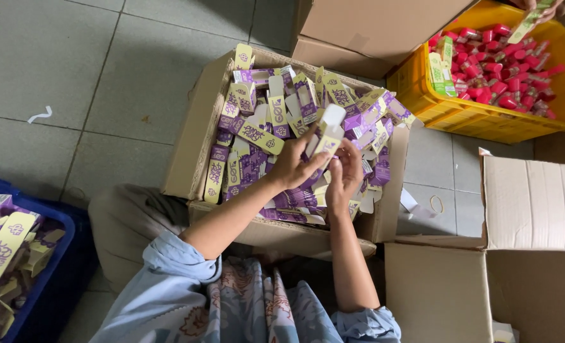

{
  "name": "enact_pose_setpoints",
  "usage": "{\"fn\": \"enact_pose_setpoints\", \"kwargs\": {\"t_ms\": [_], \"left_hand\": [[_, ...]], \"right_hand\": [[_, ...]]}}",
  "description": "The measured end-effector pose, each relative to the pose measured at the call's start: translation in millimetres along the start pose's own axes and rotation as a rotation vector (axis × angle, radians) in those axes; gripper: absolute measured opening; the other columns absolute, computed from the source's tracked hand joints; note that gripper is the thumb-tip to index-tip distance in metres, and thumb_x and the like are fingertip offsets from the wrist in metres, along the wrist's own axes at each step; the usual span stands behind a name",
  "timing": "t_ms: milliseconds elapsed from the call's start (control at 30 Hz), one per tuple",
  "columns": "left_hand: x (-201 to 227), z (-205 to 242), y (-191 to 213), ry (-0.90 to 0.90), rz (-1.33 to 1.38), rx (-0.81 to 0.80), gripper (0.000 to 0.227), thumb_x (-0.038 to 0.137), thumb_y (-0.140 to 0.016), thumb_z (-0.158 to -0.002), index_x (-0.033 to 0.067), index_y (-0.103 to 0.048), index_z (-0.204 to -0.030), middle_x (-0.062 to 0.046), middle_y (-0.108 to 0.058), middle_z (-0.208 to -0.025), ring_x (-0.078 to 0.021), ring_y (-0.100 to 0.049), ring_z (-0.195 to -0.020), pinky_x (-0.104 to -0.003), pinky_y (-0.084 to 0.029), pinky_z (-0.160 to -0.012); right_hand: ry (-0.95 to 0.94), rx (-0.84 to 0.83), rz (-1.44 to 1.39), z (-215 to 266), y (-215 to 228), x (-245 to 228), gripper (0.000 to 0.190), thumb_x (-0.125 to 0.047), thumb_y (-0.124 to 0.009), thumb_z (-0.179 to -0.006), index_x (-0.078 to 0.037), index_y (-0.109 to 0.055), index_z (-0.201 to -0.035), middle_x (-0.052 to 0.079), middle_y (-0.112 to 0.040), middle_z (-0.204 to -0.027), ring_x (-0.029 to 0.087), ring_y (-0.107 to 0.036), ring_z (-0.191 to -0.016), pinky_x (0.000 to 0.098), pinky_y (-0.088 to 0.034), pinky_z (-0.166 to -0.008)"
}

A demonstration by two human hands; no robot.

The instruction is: The person sits on the floor and repeatedly folds small purple-and-white cardboard boxes by hand. They pick each box from a large open carton, fold the flaps, and place the folded boxes back into the same carton. A yellow crate with red items and a blue bin with similar boxes are visible nearby.

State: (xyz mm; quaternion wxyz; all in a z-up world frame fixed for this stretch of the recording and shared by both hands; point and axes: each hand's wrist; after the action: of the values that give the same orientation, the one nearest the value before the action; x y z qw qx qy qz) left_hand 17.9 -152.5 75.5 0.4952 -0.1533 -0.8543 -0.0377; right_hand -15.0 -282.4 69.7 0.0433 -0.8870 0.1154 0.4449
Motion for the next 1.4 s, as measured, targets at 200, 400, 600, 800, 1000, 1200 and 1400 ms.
{"fn": "enact_pose_setpoints", "kwargs": {"t_ms": [200, 400, 600, 800, 1000, 1200, 1400], "left_hand": [[-36.7, 2.3, 0.3, 0.148, 0.068, -0.082, 0.043, 0.024, -0.075, -0.092, -0.0029, -0.063, -0.124, -0.010, -0.064, -0.073, -0.0193, -0.063, -0.056, -0.035, -0.056, -0.054], [-2.8, -3.0, 9.3, 0.106, -0.001, -0.112, 0.087, 0.029, -0.088, -0.083, -0.0100, -0.044, -0.146, -0.023, -0.073, -0.094, -0.0282, -0.072, -0.076, -0.041, -0.060, -0.067], [-32.9, -1.4, 14.0, 0.134, 0.082, -0.124, 0.053, 0.017, -0.089, -0.081, -0.0076, -0.063, -0.120, -0.027, -0.071, -0.096, -0.0391, -0.073, -0.082, -0.042, -0.061, -0.067], [-49.2, -0.6, 31.7, 0.251, 0.341, 0.156, 0.055, 0.013, -0.091, -0.082, -0.0023, -0.063, -0.127, -0.020, -0.074, -0.099, -0.0245, -0.074, -0.083, -0.039, -0.064, -0.078], [-3.3, -13.4, 29.5, 0.272, 0.438, 0.282, 0.082, 0.008, -0.083, -0.087, 0.0008, -0.032, -0.152, -0.022, -0.070, -0.106, -0.0261, -0.068, -0.094, -0.039, -0.059, -0.093], [-8.5, -11.0, 12.2, 0.099, 0.219, 0.189, 0.091, 0.013, -0.083, -0.087, 0.0041, -0.024, -0.156, -0.033, -0.062, -0.113, -0.0407, -0.068, -0.102, -0.052, -0.060, -0.092], [-52.3, 6.9, 6.1, 0.136, 0.069, 0.212, 0.095, 0.017, -0.089, -0.085, -0.0058, -0.026, -0.152, -0.035, -0.061, -0.111, -0.0439, -0.070, -0.098, -0.052, -0.062, -0.088]], "right_hand": [[-0.110, 0.063, -0.060, -0.3, 6.9, 8.5, 0.042, -0.008, -0.055, -0.102, 0.000, -0.051, -0.143, 0.017, -0.065, -0.107, 0.021, -0.062, -0.094, 0.0364, -0.052, -0.083], [-0.287, -0.060, -0.366, 0.9, 30.2, 45.0, 0.040, -0.009, -0.059, -0.095, 0.000, -0.058, -0.134, 0.018, -0.070, -0.101, 0.026, -0.073, -0.083, 0.0422, -0.061, -0.082], [-0.311, 0.191, -0.833, 14.2, 82.7, 129.4, 0.018, -0.012, -0.066, -0.098, -0.008, -0.062, -0.114, 0.011, -0.073, -0.105, 0.023, -0.075, -0.090, 0.0396, -0.063, -0.087], [-0.229, 0.112, -0.690, 8.6, 28.5, 52.0, 0.033, 0.002, -0.076, -0.084, -0.007, -0.050, -0.104, 0.013, -0.069, -0.105, 0.031, -0.071, -0.108, 0.0527, -0.057, -0.104], [-0.104, 0.022, -0.545, -8.9, 7.9, 10.4, 0.056, -0.043, -0.076, -0.091, -0.012, -0.049, -0.128, 0.017, -0.059, -0.133, 0.028, -0.061, -0.121, 0.0473, -0.054, -0.104], [0.125, -0.054, 0.193, -5.3, 14.0, 14.7, 0.028, -0.016, -0.062, -0.105, -0.004, -0.060, -0.131, 0.014, -0.061, -0.114, 0.026, -0.065, -0.101, 0.0411, -0.055, -0.088], [0.172, 0.042, 0.329, 7.1, -0.9, 19.9, 0.021, 0.002, -0.074, -0.091, -0.004, -0.071, -0.111, 0.009, -0.068, -0.091, 0.027, -0.072, -0.082, 0.0342, -0.058, -0.064]]}}
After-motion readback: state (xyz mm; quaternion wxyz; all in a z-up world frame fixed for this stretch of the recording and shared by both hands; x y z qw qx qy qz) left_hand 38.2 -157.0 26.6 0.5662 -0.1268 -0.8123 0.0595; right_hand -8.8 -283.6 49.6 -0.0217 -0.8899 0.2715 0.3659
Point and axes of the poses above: each hand's wrist, its own z-axis away from the middle knuckle, its own y-axis out of the back of the hand, x = y × z
